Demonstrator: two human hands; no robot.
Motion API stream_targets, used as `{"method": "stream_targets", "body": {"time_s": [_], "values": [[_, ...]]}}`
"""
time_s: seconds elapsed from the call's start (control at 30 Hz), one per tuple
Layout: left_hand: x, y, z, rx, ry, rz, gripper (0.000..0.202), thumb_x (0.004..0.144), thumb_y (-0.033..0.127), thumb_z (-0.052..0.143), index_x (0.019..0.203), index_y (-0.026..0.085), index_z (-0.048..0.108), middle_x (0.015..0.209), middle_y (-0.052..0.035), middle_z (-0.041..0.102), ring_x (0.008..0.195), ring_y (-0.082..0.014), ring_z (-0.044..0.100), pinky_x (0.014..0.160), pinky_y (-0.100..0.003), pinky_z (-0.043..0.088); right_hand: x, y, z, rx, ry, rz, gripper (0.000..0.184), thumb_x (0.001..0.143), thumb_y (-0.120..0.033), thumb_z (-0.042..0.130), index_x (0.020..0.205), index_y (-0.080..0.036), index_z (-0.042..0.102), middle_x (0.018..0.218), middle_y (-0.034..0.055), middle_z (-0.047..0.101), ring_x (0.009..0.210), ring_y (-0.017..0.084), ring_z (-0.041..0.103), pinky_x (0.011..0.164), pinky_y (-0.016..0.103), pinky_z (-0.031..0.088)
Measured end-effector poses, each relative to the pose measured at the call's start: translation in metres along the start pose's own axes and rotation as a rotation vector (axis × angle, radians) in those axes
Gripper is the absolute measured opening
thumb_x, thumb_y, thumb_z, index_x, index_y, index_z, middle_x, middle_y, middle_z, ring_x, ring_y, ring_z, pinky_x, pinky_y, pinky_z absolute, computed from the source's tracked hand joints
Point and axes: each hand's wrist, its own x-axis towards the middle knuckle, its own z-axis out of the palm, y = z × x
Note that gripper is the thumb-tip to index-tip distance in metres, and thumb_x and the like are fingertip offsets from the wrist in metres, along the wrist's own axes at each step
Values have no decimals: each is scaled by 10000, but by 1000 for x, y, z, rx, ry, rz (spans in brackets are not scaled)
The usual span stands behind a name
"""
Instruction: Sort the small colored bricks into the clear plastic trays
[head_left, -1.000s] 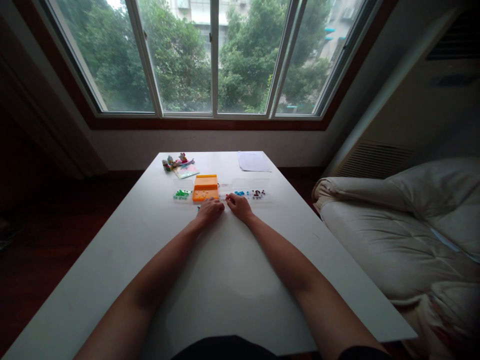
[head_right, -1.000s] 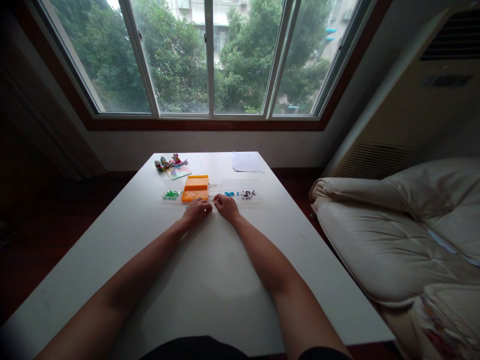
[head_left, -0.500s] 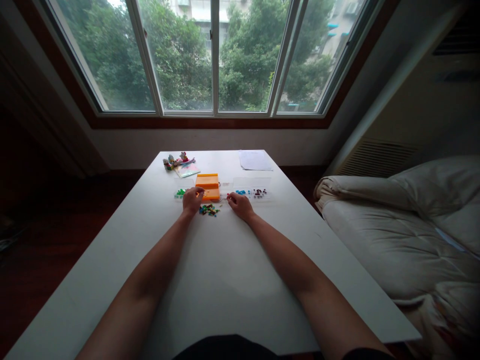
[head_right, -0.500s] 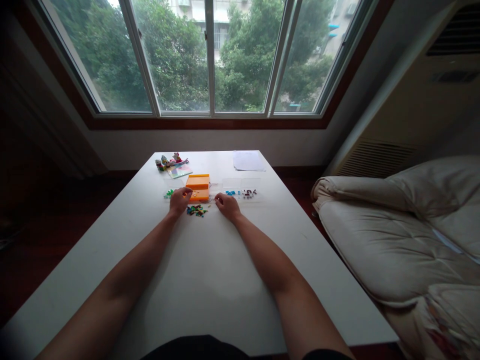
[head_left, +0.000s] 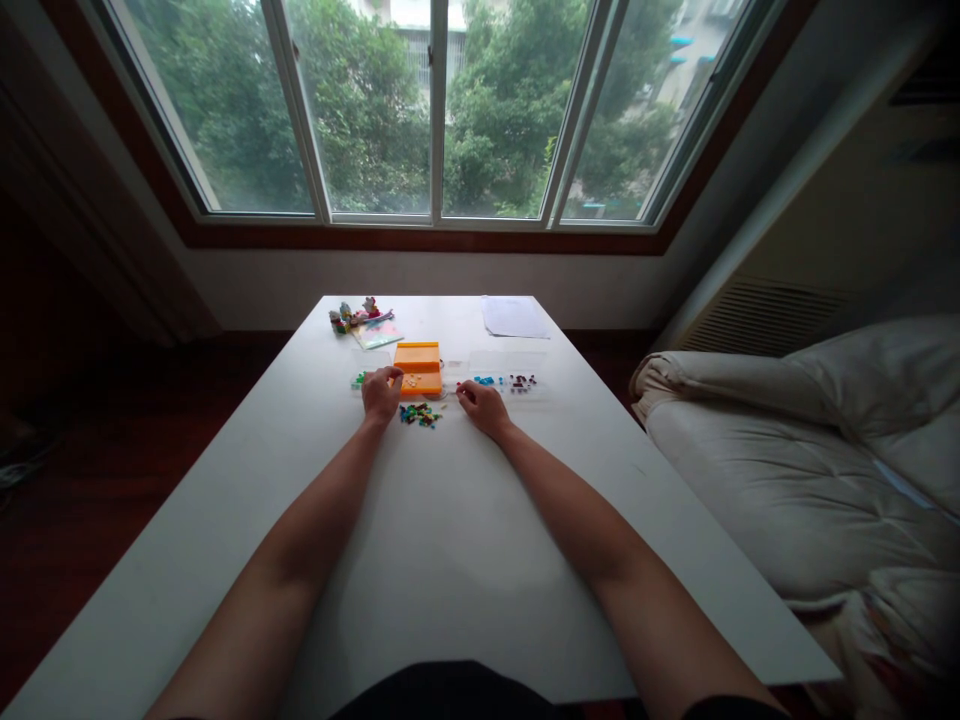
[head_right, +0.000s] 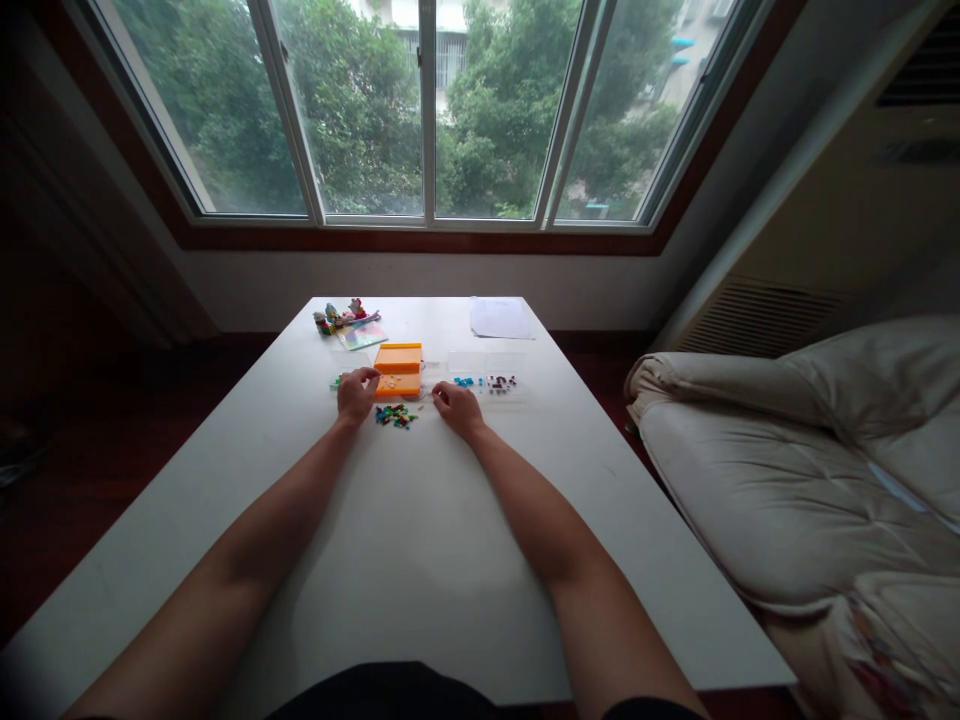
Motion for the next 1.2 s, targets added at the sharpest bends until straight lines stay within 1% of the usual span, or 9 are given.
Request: {"method": "stream_targets", "body": {"time_s": [0.2, 0.33, 0.43, 0.57, 0.67, 0.77, 0.9, 1.0, 1.2], "values": [[0, -1, 1, -28, 2, -14, 274, 920, 275, 517, 1083, 226, 733, 1014, -65, 742, 999, -244, 602, 972, -385, 451, 0, 1, 0, 3, 2, 0, 153, 877, -247, 563, 927, -219, 705, 722, 2, 645, 655, 151, 534, 668, 248, 393], [3, 3, 0, -30, -45, -3, 263, 900, 239, 529, 1049, 228, 745, 1023, -56, 751, 995, -240, 621, 971, -381, 465, 0, 1, 0, 2, 1, -8, 149, 878, -249, 561, 926, -222, 699, 724, 1, 645, 656, 150, 536, 661, 244, 390], [7, 9, -4, -16, -152, 48, 247, 883, 233, 544, 1003, 225, 759, 1007, -47, 759, 942, -228, 645, 924, -359, 491, 0, 2, 1, 3, 4, -19, 143, 877, -251, 564, 920, -222, 697, 720, 3, 643, 653, 150, 534, 654, 244, 384], [15, 17, -18, 25, -388, 175, 226, 857, 239, 575, 971, 241, 770, 1000, -23, 762, 868, -203, 665, 829, -308, 506, 0, 2, 3, -1, 3, -11, 142, 878, -250, 566, 915, -220, 700, 716, 6, 648, 655, 153, 536, 655, 246, 383], [19, 16, -30, 89, -471, 237, 214, 857, 262, 578, 956, 252, 768, 1006, -11, 760, 855, -190, 663, 781, -280, 490, 1, 2, 3, -4, 3, -11, 141, 880, -254, 570, 914, -217, 701, 716, 7, 650, 657, 154, 541, 662, 246, 389], [22, 9, -39, 157, -567, 251, 205, 838, 253, 593, 951, 248, 764, 986, -15, 758, 857, -180, 661, 740, -251, 471, 1, 3, 3, -5, 6, -15, 136, 879, -256, 575, 911, -216, 701, 714, 5, 649, 651, 151, 542, 661, 245, 390], [22, -2, -44, 228, -695, 173, 187, 799, 249, 625, 927, 241, 762, 929, -14, 754, 812, -170, 658, 660, -225, 446, 1, 5, 5, -4, 11, -24, 129, 873, -249, 578, 909, -222, 699, 711, -1, 646, 651, 151, 548, 653, 243, 386], [18, -6, -44, 239, -748, 118, 204, 767, 248, 643, 933, 238, 762, 914, -14, 748, 783, -168, 652, 630, -222, 432, 1, 7, 7, -1, 16, -28, 125, 868, -242, 580, 906, -227, 698, 706, -4, 645, 645, 150, 546, 650, 245, 385], [13, -9, -38, 162, -754, 113, 198, 753, 267, 658, 917, 219, 757, 884, -22, 729, 768, -163, 640, 620, -215, 428, 2, 8, 8, -17, 0, -45, 104, 863, -244, 594, 895, -228, 691, 714, -7, 649, 644, 149, 547, 639, 246, 374]]}}
